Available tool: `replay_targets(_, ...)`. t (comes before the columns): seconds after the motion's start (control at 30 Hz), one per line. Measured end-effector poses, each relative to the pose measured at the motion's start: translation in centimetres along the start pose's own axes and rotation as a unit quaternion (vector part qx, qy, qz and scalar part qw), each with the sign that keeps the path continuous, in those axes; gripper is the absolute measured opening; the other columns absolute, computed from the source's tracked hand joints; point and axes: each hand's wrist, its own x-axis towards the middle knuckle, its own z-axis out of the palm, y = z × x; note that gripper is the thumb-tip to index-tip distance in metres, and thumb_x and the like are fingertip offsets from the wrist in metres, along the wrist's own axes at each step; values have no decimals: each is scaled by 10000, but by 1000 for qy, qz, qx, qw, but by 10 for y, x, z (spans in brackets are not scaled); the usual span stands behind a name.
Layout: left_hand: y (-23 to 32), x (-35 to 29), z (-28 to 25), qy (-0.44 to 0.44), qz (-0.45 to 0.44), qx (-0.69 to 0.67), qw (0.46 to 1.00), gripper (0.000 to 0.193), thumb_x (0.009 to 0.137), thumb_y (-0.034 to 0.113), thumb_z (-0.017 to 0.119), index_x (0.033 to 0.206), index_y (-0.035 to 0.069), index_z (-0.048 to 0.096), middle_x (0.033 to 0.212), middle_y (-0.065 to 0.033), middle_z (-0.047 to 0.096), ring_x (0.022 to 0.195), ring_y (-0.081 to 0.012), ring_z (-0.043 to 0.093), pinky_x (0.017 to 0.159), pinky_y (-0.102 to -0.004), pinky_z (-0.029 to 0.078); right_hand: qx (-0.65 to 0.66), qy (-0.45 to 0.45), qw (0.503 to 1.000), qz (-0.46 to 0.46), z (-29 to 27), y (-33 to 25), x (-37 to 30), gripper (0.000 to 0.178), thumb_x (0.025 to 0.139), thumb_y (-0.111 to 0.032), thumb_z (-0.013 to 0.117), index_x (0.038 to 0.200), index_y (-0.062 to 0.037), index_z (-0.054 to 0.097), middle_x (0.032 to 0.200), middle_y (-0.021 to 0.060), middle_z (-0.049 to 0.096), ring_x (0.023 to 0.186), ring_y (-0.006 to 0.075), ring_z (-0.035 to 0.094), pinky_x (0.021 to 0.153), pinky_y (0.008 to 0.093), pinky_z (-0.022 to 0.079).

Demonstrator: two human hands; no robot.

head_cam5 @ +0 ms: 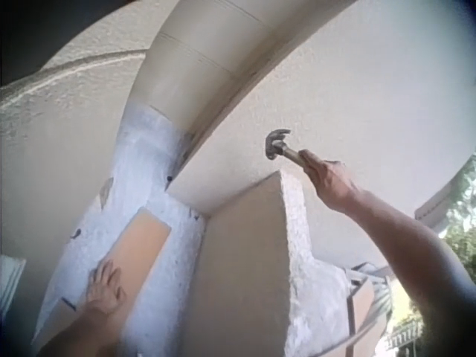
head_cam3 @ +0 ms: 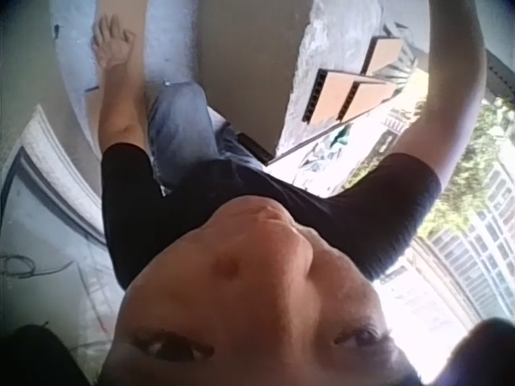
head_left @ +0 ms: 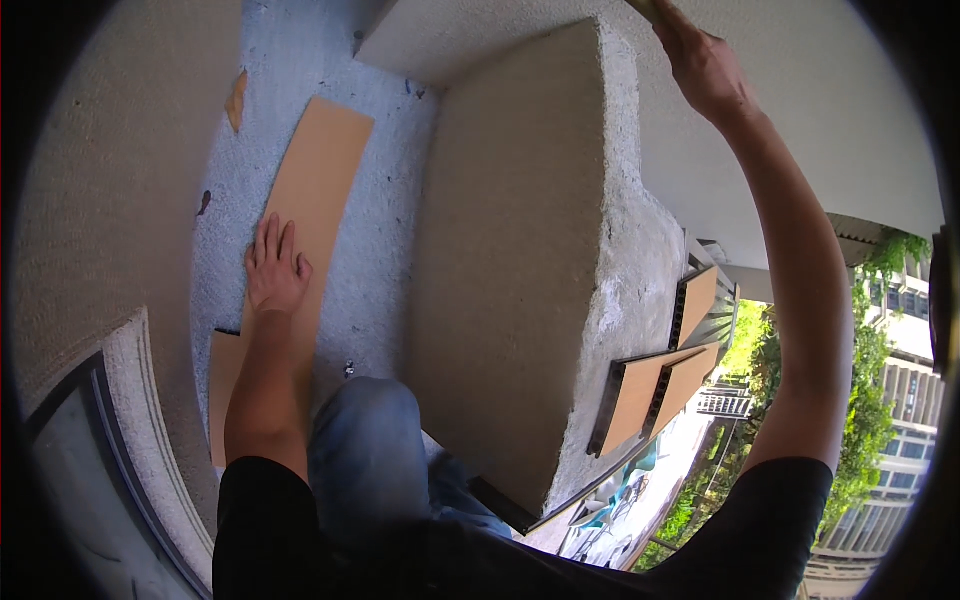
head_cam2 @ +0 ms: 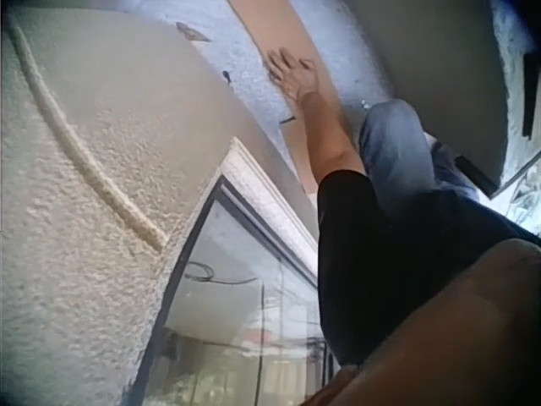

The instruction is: The person cuts a metal piece using an angle grinder and pliers, then fits composite boards onto a concrete structure and chips a concrete corner using a hammer.

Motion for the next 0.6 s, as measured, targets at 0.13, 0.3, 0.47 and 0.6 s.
replay_targets(0.13, 0, 0, 2, 28, 8, -17, 999, 611, 935, 282, 585, 1524, 137, 513, 1696, -75, 320, 1586, -273, 236, 1212, -526, 292, -143, -227, 960, 83, 19, 15, -2, 363, 1129, -314, 421, 1487, -327, 475, 879, 204, 711, 702, 346, 700, 610, 499, 535)
replay_targets(0.3, -1, -1, -1, 17, 2, -15, 1000, 607, 933, 275, 591, 1520, 139, 516, 1690, -73, 330, 1583, -272, 243, 1215, -520, 285, -115, -233, 962, 83, 11, 25, 3, 370, 1129, -352, 417, 1494, -326, 468, 911, 197, 721, 734, 355, 719, 612, 499, 553)
replay_targets(0.47, 7, 4, 3, 25, 8, -19, 999, 608, 934, 274, 590, 1524, 153, 512, 1690, -70, 331, 1583, -269, 243, 1220, -514, 277, -90, -80, 993, 5, 37, 44, 4, 352, 1133, -290, 441, 1482, -298, 483, 799, 156, 669, 629, 294, 663, 549, 477, 533)
replay_targets(0.6, -2, -1, 2, 5, -5, -11, 1000, 606, 935, 275, 590, 1525, 159, 510, 1689, -69, 330, 1583, -264, 236, 1216, -515, 283, -140, -163, 977, 6, 30, 25, 29, 375, 1129, -281, 446, 1502, -320, 440, 859, 175, 696, 661, 302, 693, 523, 468, 538)
